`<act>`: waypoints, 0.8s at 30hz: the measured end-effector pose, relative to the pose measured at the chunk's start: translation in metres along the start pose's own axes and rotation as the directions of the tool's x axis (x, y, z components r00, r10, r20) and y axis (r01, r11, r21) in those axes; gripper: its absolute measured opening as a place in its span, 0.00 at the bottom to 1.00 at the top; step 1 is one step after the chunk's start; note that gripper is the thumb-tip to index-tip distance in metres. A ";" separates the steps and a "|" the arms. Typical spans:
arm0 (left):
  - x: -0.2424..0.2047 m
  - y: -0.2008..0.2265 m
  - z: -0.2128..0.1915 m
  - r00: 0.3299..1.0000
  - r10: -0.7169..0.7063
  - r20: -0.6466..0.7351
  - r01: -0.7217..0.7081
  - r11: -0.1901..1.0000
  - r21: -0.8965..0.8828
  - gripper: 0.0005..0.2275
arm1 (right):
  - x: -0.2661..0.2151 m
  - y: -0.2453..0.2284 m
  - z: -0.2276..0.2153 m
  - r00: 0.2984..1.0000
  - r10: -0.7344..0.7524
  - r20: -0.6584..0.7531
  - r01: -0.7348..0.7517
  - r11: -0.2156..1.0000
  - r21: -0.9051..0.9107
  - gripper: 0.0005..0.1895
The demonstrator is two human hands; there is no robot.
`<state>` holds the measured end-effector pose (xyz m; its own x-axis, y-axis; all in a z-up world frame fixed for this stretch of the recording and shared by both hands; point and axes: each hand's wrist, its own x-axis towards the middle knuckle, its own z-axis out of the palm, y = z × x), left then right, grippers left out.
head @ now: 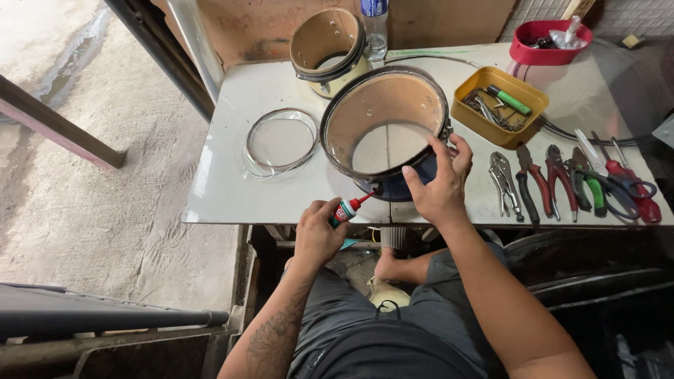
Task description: The person organizes tools on a table, then places a metal rim onto a drum shell. They pick up a glue bottle and apply adhesive to the rim of the drum shell, rotating the drum to cover the edge.
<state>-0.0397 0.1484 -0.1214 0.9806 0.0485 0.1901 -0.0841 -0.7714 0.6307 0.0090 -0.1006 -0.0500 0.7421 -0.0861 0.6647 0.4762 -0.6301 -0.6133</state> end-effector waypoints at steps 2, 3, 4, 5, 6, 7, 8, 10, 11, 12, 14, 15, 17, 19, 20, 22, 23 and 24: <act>0.000 0.004 -0.008 1.000 -0.005 0.003 0.005 1.000 0.004 0.26 | -0.004 0.008 0.001 0.999 0.023 0.023 -0.023 1.000 -0.006 0.34; 0.000 0.006 -0.012 1.000 -0.008 0.002 0.008 1.000 0.010 0.26 | -0.005 0.012 0.001 0.998 0.043 0.043 -0.043 0.999 -0.010 0.35; 0.002 0.004 -0.013 1.000 -0.008 0.001 0.008 1.000 0.009 0.26 | -0.004 0.010 0.000 0.998 0.042 0.043 -0.041 0.999 -0.010 0.35; 0.003 0.002 -0.014 1.000 -0.020 0.007 0.020 1.000 0.015 0.26 | -0.004 0.007 -0.001 0.996 0.067 0.056 -0.067 0.998 -0.003 0.35; 0.004 0.000 -0.015 0.999 -0.033 0.013 0.033 0.999 0.020 0.27 | -0.003 0.005 -0.001 0.993 0.093 0.069 -0.093 0.996 0.003 0.35; 0.006 0.002 -0.015 0.999 -0.029 0.012 0.029 0.999 0.019 0.27 | -0.002 0.003 -0.001 0.994 0.091 0.066 -0.091 0.996 0.002 0.35; 0.007 0.004 -0.015 0.999 -0.028 0.018 0.028 0.999 0.015 0.27 | -0.002 0.002 0.000 0.992 0.107 0.067 -0.107 0.994 0.000 0.36; 0.007 0.006 -0.013 0.999 -0.032 0.023 0.032 0.999 0.012 0.27 | -0.001 -0.006 0.000 0.990 0.123 0.073 -0.123 0.992 -0.001 0.36; 0.008 0.006 -0.011 1.000 0.001 0.004 -0.001 1.000 0.007 0.27 | 0.000 -0.012 0.000 0.985 0.150 0.082 -0.149 0.989 -0.007 0.38; 0.009 0.006 -0.008 0.999 0.034 -0.014 -0.034 0.999 0.002 0.27 | 0.002 -0.018 0.000 0.980 0.176 0.091 -0.175 0.984 -0.014 0.41; 0.007 0.010 -0.012 0.999 0.037 -0.012 -0.037 0.999 0.013 0.26 | 0.000 -0.015 0.005 0.977 0.192 0.097 -0.191 0.981 -0.015 0.41; 0.007 0.012 -0.014 0.999 0.043 -0.007 -0.043 0.999 0.027 0.26 | -0.001 -0.014 0.007 0.973 0.209 0.100 -0.209 0.978 -0.016 0.42; 0.008 0.008 -0.016 0.999 0.046 -0.020 -0.045 0.998 0.047 0.26 | -0.001 -0.013 0.007 0.969 0.225 0.103 -0.225 0.974 -0.018 0.43; 0.009 0.006 -0.018 0.998 0.049 -0.032 -0.046 0.997 0.069 0.26 | -0.001 -0.013 0.007 0.965 0.242 0.107 -0.241 0.970 -0.019 0.43; 0.010 0.007 -0.019 0.998 0.059 -0.038 -0.056 0.996 0.070 0.27 | 0.000 -0.014 0.007 0.962 0.252 0.107 -0.252 0.968 -0.013 0.44; 0.009 0.006 -0.018 0.997 0.062 -0.040 -0.059 0.996 0.072 0.27 | -0.001 -0.016 0.010 0.957 0.266 0.115 -0.267 0.964 -0.007 0.44; 0.011 0.006 -0.016 0.999 0.050 -0.016 -0.049 0.996 0.077 0.27 | -0.002 -0.016 0.013 0.952 0.288 0.099 -0.288 0.957 -0.023 0.46; 0.012 0.006 -0.014 0.999 0.038 0.008 -0.038 0.996 0.083 0.27 | -0.002 -0.016 0.015 0.947 0.310 0.084 -0.308 0.951 -0.038 0.47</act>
<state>-0.0312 0.1536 -0.1047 0.9781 0.0143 0.2075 -0.1065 -0.8225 0.5587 0.0069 -0.0784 -0.0477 0.8900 -0.2122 0.4035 0.2061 -0.6021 -0.7713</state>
